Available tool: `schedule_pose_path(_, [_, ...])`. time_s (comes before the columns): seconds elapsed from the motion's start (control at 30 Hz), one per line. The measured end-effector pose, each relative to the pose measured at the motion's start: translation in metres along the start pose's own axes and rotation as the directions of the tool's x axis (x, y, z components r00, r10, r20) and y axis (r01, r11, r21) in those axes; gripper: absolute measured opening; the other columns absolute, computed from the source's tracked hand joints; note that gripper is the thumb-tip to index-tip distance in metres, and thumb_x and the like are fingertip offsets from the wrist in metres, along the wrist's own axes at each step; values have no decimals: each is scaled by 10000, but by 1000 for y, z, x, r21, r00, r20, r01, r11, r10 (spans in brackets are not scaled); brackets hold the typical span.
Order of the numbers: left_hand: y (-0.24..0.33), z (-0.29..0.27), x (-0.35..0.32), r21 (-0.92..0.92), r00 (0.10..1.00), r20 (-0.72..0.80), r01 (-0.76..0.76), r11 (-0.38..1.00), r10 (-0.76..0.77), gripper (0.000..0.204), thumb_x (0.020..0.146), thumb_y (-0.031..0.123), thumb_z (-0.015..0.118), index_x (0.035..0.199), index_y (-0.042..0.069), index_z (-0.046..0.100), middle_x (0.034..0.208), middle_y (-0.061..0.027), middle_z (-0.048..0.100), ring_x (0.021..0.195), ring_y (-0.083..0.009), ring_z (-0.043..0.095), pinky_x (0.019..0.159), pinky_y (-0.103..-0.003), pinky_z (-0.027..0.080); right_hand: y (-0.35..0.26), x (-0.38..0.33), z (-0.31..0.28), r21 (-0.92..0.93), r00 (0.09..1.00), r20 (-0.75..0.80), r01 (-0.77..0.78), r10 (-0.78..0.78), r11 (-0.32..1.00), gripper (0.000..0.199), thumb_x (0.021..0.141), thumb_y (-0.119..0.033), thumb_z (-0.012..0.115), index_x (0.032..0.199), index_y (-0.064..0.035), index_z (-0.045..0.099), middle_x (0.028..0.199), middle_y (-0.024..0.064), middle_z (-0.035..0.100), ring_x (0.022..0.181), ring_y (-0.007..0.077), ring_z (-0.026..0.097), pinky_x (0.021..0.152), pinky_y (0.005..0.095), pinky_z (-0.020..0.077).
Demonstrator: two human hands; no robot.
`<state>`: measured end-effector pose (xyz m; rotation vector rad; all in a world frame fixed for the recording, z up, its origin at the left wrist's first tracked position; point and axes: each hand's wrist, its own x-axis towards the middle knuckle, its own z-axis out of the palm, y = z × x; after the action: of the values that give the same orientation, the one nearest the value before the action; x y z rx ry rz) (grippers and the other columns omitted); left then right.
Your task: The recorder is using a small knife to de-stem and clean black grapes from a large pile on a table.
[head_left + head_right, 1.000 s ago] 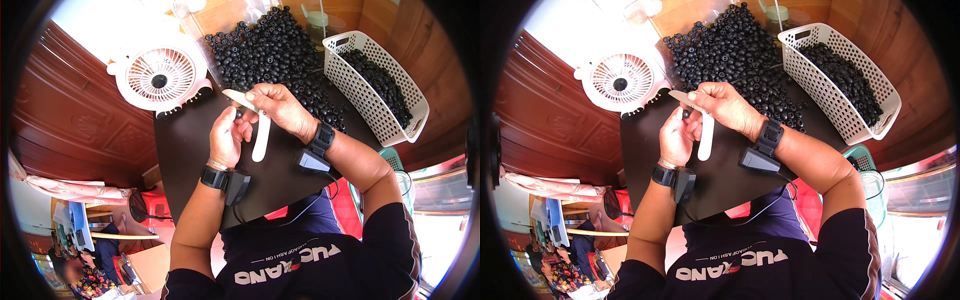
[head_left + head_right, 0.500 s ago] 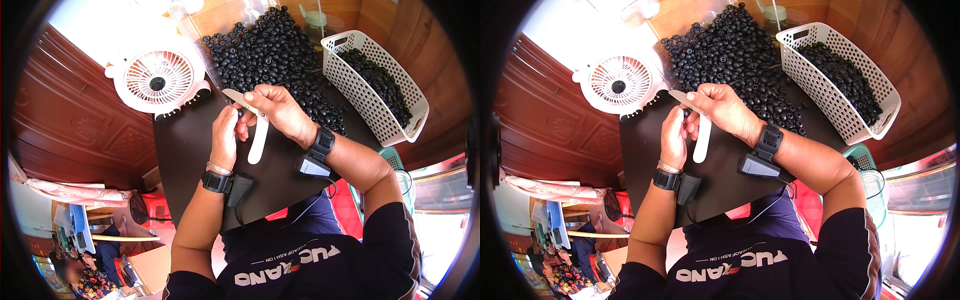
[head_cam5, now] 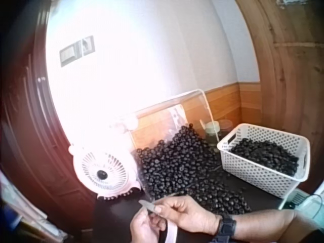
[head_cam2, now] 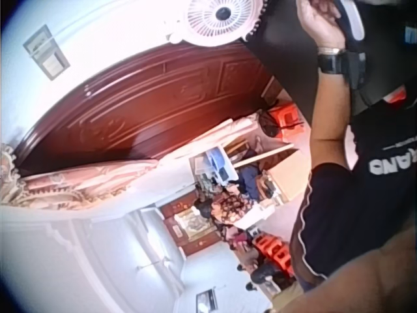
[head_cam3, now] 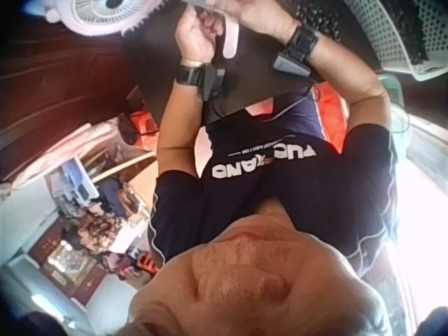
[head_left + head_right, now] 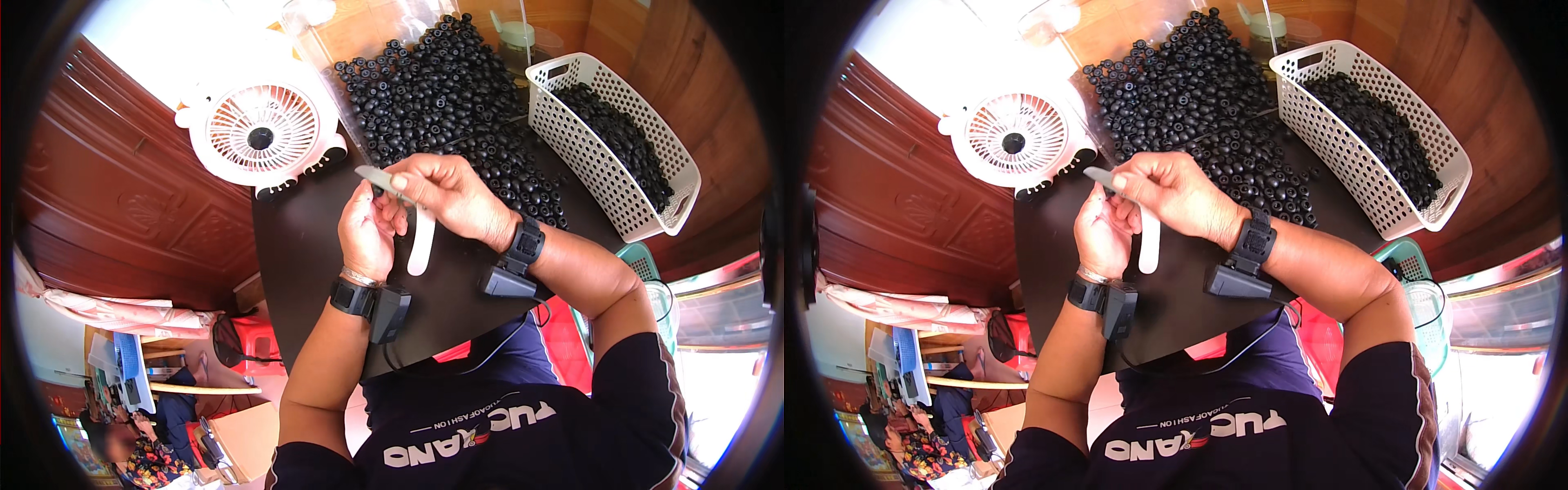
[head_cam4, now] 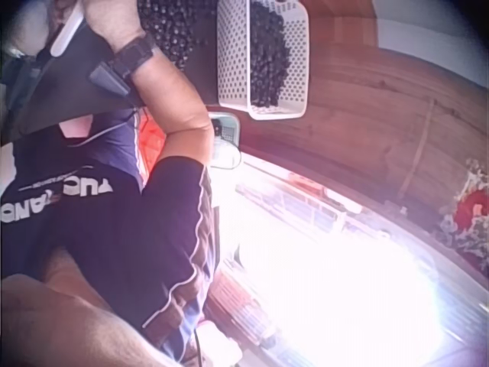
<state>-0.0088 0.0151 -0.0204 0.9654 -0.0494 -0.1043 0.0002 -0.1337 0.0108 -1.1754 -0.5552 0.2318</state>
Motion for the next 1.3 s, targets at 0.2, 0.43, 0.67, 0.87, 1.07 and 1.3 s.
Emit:
schedule_pose_path(0.2, [1, 9, -4, 101, 999, 14, -45, 994, 44, 272, 959, 340, 421, 840, 107, 494, 694, 39, 454, 600, -72, 446, 538, -232, 361, 3, -2, 5, -67, 995, -13, 93, -94, 993, 244, 948, -200, 538, 969, 23, 635, 761, 39, 640, 683, 73, 600, 617, 222, 505])
schedule_pose_path(0.43, [2, 11, -1, 256, 987, 62, -159, 954, 148, 307, 962, 344, 434, 885, 64, 536, 684, -1, 518, 545, -72, 469, 482, -212, 384, 4, 1, -4, -54, 997, -71, -11, 7, 998, 233, 956, -205, 517, 914, 14, 585, 723, 118, 650, 616, 175, 645, 562, 282, 532])
schedule_pose_path(0.67, [-1, 10, 0, 284, 989, 22, -148, 947, 148, 290, 964, 320, 445, 863, 59, 523, 661, 2, 504, 530, -68, 461, 470, -201, 379, 3, 2, -9, -3, 993, -89, -80, 79, 997, 252, 957, -214, 515, 802, -16, 538, 689, 130, 647, 619, 194, 654, 578, 307, 540])
schedule_pose_path(0.87, [-4, 2, 2, 428, 992, 52, -129, 895, 118, 340, 971, 307, 437, 1059, 7, 571, 631, 25, 464, 502, -47, 425, 446, -178, 352, 3, 3, -6, 75, 991, -115, -55, 64, 996, 270, 954, -184, 512, 739, -20, 508, 611, 114, 622, 511, 184, 625, 482, 290, 520])
schedule_pose_path(1.07, [-1, 3, 2, 394, 991, 101, -119, 912, 85, 343, 957, 278, 445, 1108, -10, 558, 636, 11, 468, 510, -67, 444, 454, -198, 375, -2, 3, -8, 58, 990, -135, -41, 48, 997, 270, 958, -192, 504, 750, -20, 506, 614, 116, 623, 517, 189, 631, 474, 290, 521])
schedule_pose_path(1.3, [4, 3, -1, -118, 992, 127, 35, 992, -20, 295, 944, 273, 397, 980, 21, 546, 684, -31, 506, 528, -134, 475, 469, -250, 383, -7, -3, -1, -126, 999, -42, 16, -21, 992, 237, 957, -184, 517, 961, 35, 609, 726, 70, 629, 610, 128, 633, 565, 244, 521])
